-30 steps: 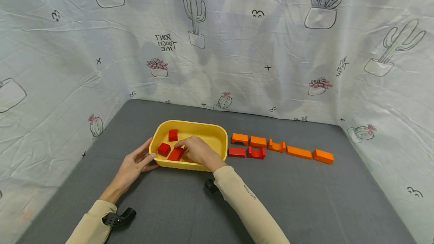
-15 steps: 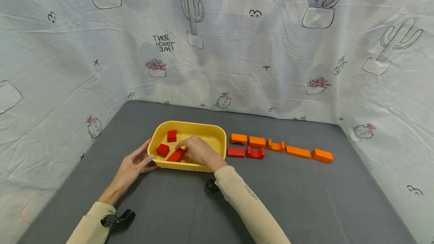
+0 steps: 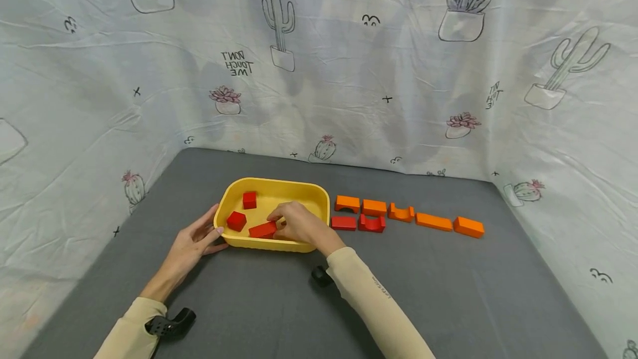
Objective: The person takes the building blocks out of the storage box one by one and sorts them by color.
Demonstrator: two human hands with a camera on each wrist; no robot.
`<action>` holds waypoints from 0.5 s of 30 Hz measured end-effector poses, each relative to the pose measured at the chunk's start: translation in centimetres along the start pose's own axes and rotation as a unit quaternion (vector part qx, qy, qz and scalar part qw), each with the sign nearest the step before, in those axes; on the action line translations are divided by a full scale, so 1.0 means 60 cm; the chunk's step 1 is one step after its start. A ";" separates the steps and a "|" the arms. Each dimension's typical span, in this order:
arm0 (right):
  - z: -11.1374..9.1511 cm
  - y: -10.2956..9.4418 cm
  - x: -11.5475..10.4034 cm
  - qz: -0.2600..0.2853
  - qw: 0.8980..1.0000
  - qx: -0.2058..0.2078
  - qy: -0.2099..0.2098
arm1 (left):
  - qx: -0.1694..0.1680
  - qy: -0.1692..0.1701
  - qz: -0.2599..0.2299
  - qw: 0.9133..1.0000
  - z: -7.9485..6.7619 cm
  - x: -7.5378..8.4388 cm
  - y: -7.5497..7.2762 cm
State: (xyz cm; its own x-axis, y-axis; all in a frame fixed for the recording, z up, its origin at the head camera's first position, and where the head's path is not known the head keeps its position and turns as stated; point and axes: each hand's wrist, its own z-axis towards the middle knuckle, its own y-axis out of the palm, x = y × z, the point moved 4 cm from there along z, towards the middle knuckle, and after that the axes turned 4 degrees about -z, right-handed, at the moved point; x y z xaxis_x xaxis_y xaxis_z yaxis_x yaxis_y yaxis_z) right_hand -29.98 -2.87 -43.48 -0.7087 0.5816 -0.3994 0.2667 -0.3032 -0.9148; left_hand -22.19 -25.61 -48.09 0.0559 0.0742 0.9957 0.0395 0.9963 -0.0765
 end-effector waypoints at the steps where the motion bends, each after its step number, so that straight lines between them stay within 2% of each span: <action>1: -0.002 -0.002 0.000 0.003 1.000 0.005 0.000 | -0.001 -0.002 0.000 1.000 0.000 -0.001 0.000; 8: -0.024 -0.024 0.009 0.020 0.999 0.043 0.001 | -0.001 -0.003 -0.008 1.000 0.000 -0.003 0.002; 15: -0.061 -0.062 0.035 0.046 0.995 0.085 0.007 | -0.016 0.022 -0.029 0.999 -0.001 0.001 0.001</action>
State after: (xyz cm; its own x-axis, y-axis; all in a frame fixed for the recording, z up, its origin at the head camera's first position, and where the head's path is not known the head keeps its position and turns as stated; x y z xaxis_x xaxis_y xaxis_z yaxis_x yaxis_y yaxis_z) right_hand -30.09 2.25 -41.15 -0.6763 0.5555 -0.4837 0.2149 -0.4793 -0.8510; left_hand -22.13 -25.57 -48.06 0.0955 0.0146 0.9953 0.0748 0.9970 -0.0218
